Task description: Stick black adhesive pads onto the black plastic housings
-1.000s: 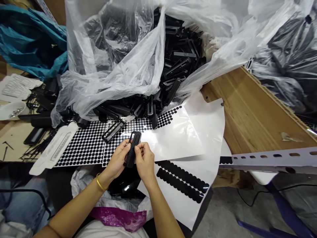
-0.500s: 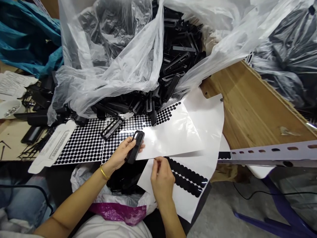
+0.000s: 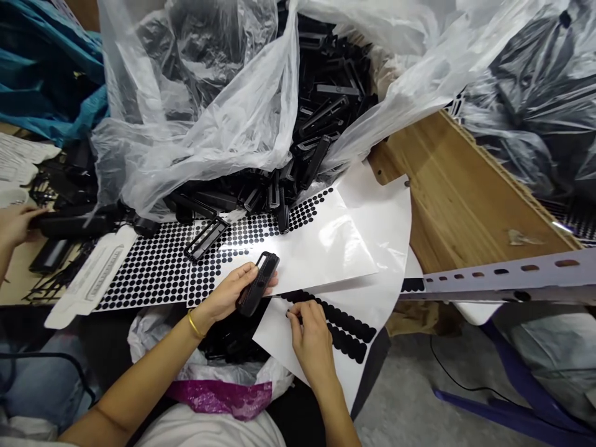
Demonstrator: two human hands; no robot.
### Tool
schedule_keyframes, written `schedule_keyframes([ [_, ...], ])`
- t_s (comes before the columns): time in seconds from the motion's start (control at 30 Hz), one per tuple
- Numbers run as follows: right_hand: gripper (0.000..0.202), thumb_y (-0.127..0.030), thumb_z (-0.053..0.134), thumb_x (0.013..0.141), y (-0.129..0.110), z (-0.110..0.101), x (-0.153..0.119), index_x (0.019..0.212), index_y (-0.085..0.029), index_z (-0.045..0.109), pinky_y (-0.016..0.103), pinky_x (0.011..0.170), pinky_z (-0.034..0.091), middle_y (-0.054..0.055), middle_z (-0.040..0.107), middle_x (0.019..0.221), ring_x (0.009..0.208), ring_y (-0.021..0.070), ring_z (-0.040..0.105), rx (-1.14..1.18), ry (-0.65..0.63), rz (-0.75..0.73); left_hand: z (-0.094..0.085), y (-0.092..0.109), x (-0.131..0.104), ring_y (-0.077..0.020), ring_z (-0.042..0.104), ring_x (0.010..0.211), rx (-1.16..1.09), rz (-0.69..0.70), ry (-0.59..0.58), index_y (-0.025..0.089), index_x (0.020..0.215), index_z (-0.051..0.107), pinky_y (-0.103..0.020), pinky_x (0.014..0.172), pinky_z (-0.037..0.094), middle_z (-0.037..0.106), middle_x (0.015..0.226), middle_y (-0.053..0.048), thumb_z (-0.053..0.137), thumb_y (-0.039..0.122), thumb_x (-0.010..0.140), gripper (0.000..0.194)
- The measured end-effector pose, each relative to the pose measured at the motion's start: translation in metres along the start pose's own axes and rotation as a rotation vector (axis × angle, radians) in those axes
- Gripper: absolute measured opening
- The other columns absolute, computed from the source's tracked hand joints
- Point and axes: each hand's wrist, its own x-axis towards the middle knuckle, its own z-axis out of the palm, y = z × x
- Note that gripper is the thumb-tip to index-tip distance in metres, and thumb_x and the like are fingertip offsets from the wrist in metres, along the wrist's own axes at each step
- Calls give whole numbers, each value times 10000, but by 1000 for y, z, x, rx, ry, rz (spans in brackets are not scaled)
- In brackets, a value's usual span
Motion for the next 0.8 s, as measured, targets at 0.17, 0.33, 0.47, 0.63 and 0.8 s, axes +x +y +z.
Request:
schedule_keyframes([
  [0.17,219,-389,512,828,-19,-12,12,702,-210,505,260,535,387,-7,504,635,574,138,461,398,-151,152,3,-4,-1,-213,667,936,-27,-71,-66,158,814,499,-345,841,528,677,1006,-107,625,405,786,279],
  [0.33,205,-395,567,795,-26,-8,19,736,-205,516,241,503,349,-19,500,627,538,114,424,456,-5,279,1,-2,-2,-214,667,945,-51,-84,-51,160,891,522,-323,819,539,654,1053,-103,609,355,811,228],
  [0.47,218,-399,623,758,-27,-8,18,747,-210,515,244,537,384,-14,502,666,576,119,451,599,-18,308,2,-1,-3,-212,665,948,-68,-89,-36,159,884,522,-324,815,541,660,1042,-103,585,322,833,182],
  [0.63,214,-348,672,724,-33,-8,22,765,-218,507,243,572,408,-10,510,725,631,121,481,737,12,287,3,-2,-7,-197,671,913,-75,-108,-88,157,900,523,-295,775,545,663,1042,-104,564,308,847,165],
  [0.8,216,-328,654,736,-39,-5,33,794,-228,472,247,585,415,-21,524,742,627,115,493,802,11,264,1,0,-14,-198,681,873,-86,-149,-149,163,944,525,-285,731,548,674,988,-95,550,309,854,174],
])
